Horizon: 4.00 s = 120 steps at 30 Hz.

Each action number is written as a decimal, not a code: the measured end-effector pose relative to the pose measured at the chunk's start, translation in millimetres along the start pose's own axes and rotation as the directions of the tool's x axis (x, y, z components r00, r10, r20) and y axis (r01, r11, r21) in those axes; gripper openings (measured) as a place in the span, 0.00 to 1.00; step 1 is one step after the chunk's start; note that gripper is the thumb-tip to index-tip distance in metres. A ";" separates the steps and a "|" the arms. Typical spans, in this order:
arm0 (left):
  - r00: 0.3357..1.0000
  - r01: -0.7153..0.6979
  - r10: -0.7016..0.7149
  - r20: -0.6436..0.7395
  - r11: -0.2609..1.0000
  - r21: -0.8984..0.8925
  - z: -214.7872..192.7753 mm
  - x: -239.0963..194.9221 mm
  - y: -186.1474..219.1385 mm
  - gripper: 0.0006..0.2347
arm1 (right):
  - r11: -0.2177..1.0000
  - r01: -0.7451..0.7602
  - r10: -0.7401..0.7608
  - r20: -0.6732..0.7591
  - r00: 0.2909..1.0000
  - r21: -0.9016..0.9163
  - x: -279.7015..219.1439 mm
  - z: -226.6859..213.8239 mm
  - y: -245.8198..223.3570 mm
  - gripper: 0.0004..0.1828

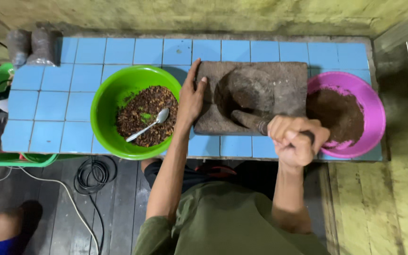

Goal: The person uses a stone pestle to grind a brown substance on a stone slab. The ground material is collected in a pink bowl, while a green bowl with unground material sits nearby.

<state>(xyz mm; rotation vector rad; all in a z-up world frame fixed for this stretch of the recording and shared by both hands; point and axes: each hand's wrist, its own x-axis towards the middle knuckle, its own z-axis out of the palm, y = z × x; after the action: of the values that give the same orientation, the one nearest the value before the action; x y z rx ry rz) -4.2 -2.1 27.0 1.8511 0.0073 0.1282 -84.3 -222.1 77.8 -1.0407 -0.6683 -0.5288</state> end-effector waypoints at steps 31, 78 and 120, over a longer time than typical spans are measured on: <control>0.996 0.079 -0.079 0.048 0.997 0.000 -4.8 3.4 6.8 0.23 | 0.977 0.107 -0.132 -0.127 0.983 -0.187 0.1 -30.4 15.9 0.16; 0.999 -0.006 0.005 0.053 0.999 0.034 -3.9 -1.0 -3.0 0.22 | 0.984 -0.085 0.042 -0.264 0.964 -0.155 7.0 -40.2 43.6 0.16; 0.999 -0.010 0.009 0.049 1.000 0.016 -3.5 -0.8 -1.8 0.22 | 0.982 0.154 -0.158 -0.030 0.987 -0.113 -8.5 2.0 19.5 0.17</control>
<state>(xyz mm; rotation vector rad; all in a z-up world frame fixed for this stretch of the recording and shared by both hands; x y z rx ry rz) -5.2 1.7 26.1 1.8701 -0.0342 0.0898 -77.3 -211.5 60.6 -1.0843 -0.6963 -0.7275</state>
